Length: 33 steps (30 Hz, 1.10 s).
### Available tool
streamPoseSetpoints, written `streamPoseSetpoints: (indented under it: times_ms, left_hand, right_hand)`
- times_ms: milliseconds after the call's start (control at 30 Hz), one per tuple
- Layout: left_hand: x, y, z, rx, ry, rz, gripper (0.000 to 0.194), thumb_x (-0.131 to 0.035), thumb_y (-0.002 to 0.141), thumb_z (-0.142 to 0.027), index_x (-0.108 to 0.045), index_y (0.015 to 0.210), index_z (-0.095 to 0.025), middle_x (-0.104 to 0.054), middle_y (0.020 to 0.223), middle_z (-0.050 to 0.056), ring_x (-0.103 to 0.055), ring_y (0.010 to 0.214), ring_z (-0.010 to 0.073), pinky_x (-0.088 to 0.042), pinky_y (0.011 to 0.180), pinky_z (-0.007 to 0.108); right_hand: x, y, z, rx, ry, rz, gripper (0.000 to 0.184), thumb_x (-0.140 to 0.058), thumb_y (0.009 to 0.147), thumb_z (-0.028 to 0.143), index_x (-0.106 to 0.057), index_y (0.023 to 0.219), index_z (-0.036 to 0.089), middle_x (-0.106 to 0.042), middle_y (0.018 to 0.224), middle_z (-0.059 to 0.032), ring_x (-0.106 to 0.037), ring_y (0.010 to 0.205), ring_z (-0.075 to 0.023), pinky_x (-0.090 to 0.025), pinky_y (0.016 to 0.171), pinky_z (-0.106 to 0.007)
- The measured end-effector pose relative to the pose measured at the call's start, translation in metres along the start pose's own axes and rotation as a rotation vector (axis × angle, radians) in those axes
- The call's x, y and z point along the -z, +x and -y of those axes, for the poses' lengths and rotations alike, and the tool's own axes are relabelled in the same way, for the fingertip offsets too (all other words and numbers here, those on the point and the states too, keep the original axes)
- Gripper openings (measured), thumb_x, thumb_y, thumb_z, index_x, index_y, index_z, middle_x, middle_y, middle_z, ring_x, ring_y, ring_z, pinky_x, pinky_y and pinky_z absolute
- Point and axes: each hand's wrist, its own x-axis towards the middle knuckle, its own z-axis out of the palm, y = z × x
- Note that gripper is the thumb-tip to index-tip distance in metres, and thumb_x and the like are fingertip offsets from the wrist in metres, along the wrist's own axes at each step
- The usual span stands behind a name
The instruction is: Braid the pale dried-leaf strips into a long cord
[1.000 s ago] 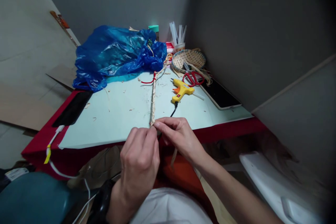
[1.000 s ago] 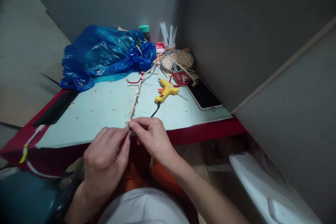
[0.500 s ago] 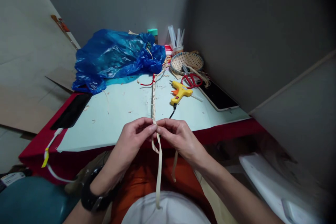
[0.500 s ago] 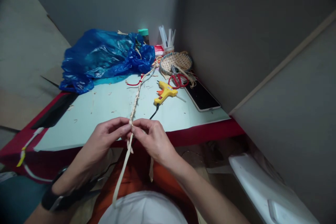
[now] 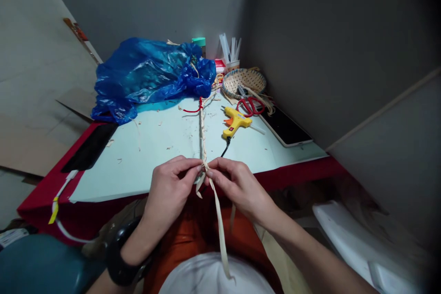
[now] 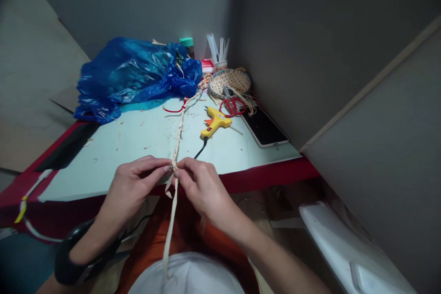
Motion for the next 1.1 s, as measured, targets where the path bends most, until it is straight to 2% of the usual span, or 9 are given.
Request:
streamPoseSetpoints:
  times_ms: [67, 267, 333, 400, 500, 633, 833, 967, 1100]
  left_hand:
    - [-0.001, 0.000, 0.001, -0.068, 0.100, 0.002, 0.016, -0.062, 0.081, -0.024, -0.077, 0.081, -0.018, -0.072, 0.080, 0.004, -0.065, 0.074, 0.0173, -0.047, 0.070, 0.028]
    - [0.000, 0.009, 0.002, -0.165, 0.244, -0.010, 0.019, -0.058, 0.080, -0.019, -0.076, 0.080, -0.016, -0.072, 0.078, 0.005, -0.063, 0.072, 0.0176, -0.045, 0.069, 0.029]
    - [0.003, 0.010, 0.002, -0.089, 0.178, 0.085, 0.018, -0.058, 0.081, -0.022, -0.075, 0.081, -0.016, -0.072, 0.077, 0.005, -0.063, 0.072, 0.0173, -0.046, 0.070, 0.029]
    - [0.006, 0.008, 0.001, 0.063, 0.033, 0.184, 0.022, -0.057, 0.084, -0.029, -0.072, 0.093, -0.016, -0.071, 0.074, 0.003, -0.058, 0.058, 0.0139, -0.045, 0.060, 0.027]
    - [0.009, 0.001, -0.001, 0.208, -0.200, 0.234, 0.031, -0.052, 0.089, -0.039, -0.059, 0.111, -0.018, -0.069, 0.075, 0.001, -0.050, 0.048, 0.0103, -0.043, 0.052, 0.025]
    - [0.006, -0.006, -0.004, 0.240, -0.378, 0.298, 0.025, -0.060, 0.085, -0.036, -0.048, 0.102, -0.022, -0.060, 0.069, -0.005, -0.055, 0.064, 0.0116, -0.044, 0.060, 0.022]
    - [0.001, -0.006, 0.000, 0.243, -0.402, 0.302, 0.022, -0.057, 0.088, -0.034, -0.045, 0.104, -0.025, -0.047, 0.066, -0.007, -0.044, 0.061, 0.0085, -0.034, 0.052, 0.017]
    - [0.004, -0.009, 0.006, 0.241, -0.379, 0.309, 0.020, -0.053, 0.090, -0.036, -0.042, 0.105, -0.027, -0.045, 0.065, -0.008, -0.035, 0.052, 0.0077, -0.025, 0.045, 0.018]
    - [0.009, -0.010, 0.005, 0.271, -0.320, 0.345, 0.018, -0.054, 0.088, -0.036, -0.048, 0.095, -0.022, -0.047, 0.063, -0.007, -0.034, 0.049, 0.0066, -0.024, 0.045, 0.019]
  right_hand:
    - [0.003, 0.001, 0.001, -0.017, -0.005, 0.035, 0.024, -0.053, 0.092, 0.034, -0.064, 0.085, 0.014, -0.062, 0.076, -0.0030, -0.053, 0.070, -0.0131, -0.040, 0.066, -0.024]
    - [0.009, 0.011, 0.001, -0.245, 0.483, 0.238, 0.034, -0.066, 0.080, 0.046, -0.061, 0.077, 0.012, -0.049, 0.060, 0.0043, -0.033, 0.048, -0.0054, -0.025, 0.049, -0.021]
    - [0.008, 0.012, 0.000, -0.251, 0.541, 0.230, 0.034, -0.068, 0.078, 0.045, -0.062, 0.078, 0.013, -0.053, 0.063, 0.0031, -0.038, 0.050, -0.0059, -0.027, 0.050, -0.021]
    - [0.007, 0.011, -0.001, -0.199, 0.557, 0.207, 0.031, -0.068, 0.080, 0.044, -0.063, 0.079, 0.013, -0.060, 0.072, -0.0005, -0.048, 0.059, -0.0086, -0.034, 0.057, -0.022]
    - [0.004, 0.009, -0.001, -0.113, 0.486, 0.166, 0.028, -0.062, 0.085, 0.041, -0.063, 0.081, 0.013, -0.063, 0.076, -0.0025, -0.054, 0.070, -0.0117, -0.040, 0.070, -0.024]
    - [0.001, 0.007, 0.002, -0.013, 0.208, 0.088, 0.025, -0.054, 0.090, 0.036, -0.064, 0.088, 0.013, -0.065, 0.081, -0.0047, -0.057, 0.075, -0.0149, -0.042, 0.072, -0.026]
    - [0.000, 0.003, 0.007, 0.075, -0.186, 0.079, 0.024, -0.046, 0.095, 0.026, -0.063, 0.107, 0.015, -0.068, 0.099, -0.0071, -0.059, 0.089, -0.0177, -0.041, 0.080, -0.028]
    - [-0.001, -0.001, 0.002, 0.070, -0.277, 0.091, 0.025, -0.046, 0.095, 0.029, -0.061, 0.110, 0.017, -0.067, 0.099, -0.0069, -0.057, 0.090, -0.0184, -0.041, 0.079, -0.028]
    - [-0.003, -0.004, -0.002, 0.071, -0.287, 0.115, 0.022, -0.044, 0.096, 0.030, -0.061, 0.104, 0.017, -0.066, 0.093, -0.0056, -0.056, 0.085, -0.0172, -0.041, 0.075, -0.027]
